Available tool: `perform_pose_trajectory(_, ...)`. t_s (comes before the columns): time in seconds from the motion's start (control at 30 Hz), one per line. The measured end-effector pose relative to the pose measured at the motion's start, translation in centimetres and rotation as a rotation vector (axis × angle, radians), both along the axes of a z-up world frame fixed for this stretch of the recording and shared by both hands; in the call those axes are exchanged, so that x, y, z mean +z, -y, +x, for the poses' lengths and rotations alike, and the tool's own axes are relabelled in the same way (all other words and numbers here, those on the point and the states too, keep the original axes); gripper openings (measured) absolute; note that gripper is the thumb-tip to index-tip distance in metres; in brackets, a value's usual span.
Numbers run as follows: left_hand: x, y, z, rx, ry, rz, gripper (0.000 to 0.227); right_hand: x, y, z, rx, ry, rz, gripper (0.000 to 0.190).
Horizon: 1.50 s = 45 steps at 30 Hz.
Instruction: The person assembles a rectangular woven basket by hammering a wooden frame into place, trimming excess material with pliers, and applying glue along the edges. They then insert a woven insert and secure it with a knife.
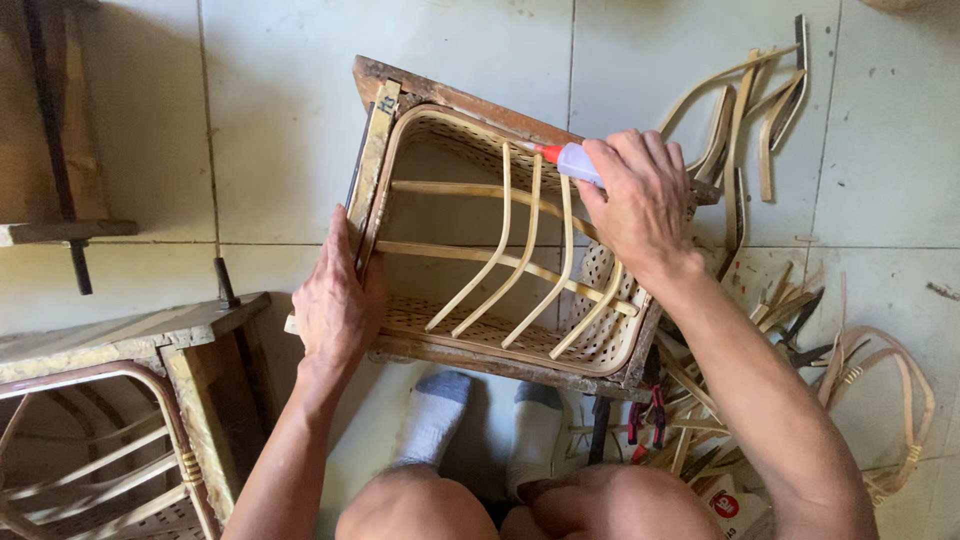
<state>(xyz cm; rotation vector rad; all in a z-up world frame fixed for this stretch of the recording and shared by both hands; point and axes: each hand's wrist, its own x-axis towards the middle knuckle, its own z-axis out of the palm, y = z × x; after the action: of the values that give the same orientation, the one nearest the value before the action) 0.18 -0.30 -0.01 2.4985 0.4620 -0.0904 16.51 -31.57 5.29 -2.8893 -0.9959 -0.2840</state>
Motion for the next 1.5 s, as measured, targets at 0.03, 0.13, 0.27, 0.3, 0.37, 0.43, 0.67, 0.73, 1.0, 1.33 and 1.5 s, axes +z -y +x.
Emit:
perform_pose_trajectory(0.03, 0.0, 0.0, 0.0, 0.001, -0.007, 0.002, 0.074, -0.4, 0.1, 0.1, 0.002, 0.007, -0.007, 0.029)
perform_pose_trajectory(0.13, -0.1, -0.1, 0.1, -0.006, -0.050, -0.003, 0.076, -0.9, 0.8, 0.4, -0.004, 0.007, -0.022, 0.030)
perform_pose_trajectory(0.27, -0.3, -0.1, -0.2, -0.019, 0.035, 0.041, 0.072, 0.5, 2.7, -0.5, -0.004, 0.050, -0.018, 0.038)
perform_pose_trajectory(0.3, -0.4, -0.1, -0.3, -0.010, 0.022, 0.045, 0.072, 1.1, 3.3, -1.0, -0.031, 0.028, -0.014, 0.040)
perform_pose_trajectory(0.37, -0.6, 0.0, -0.3, -0.010, 0.039, 0.044, 0.070, 2.0, 4.3, -1.6, -0.081, -0.014, -0.001, 0.044)
perform_pose_trajectory(0.43, -0.6, -0.1, -0.4, -0.032, 0.097, 0.036, 0.069, 2.2, 4.6, -1.9, -0.086, -0.010, -0.006, 0.044)
perform_pose_trajectory(0.67, -0.3, 0.2, -0.3, -0.005, 0.064, 0.046, 0.067, 1.3, 4.3, -1.5, -0.107, 0.008, -0.044, 0.041)
perform_pose_trajectory(0.73, -0.1, 0.2, -0.3, 0.007, 0.030, 0.040, 0.066, 1.2, 4.4, -1.5, -0.091, 0.011, -0.047, 0.041)
perform_pose_trajectory(1.0, -0.1, 0.0, -0.2, -0.007, -0.005, 0.041, 0.068, 1.5, 8.2, -2.3, -0.130, 0.020, -0.042, 0.037)
perform_pose_trajectory(1.33, -0.3, 0.1, -0.3, -0.029, 0.031, 0.052, 0.069, 0.1, 10.3, -2.5, -0.136, 0.029, -0.005, 0.039)
perform_pose_trajectory(1.5, -0.3, 0.3, -0.5, -0.025, 0.069, 0.067, 0.066, 0.2, 10.3, -2.3, -0.121, 0.025, -0.042, 0.038)
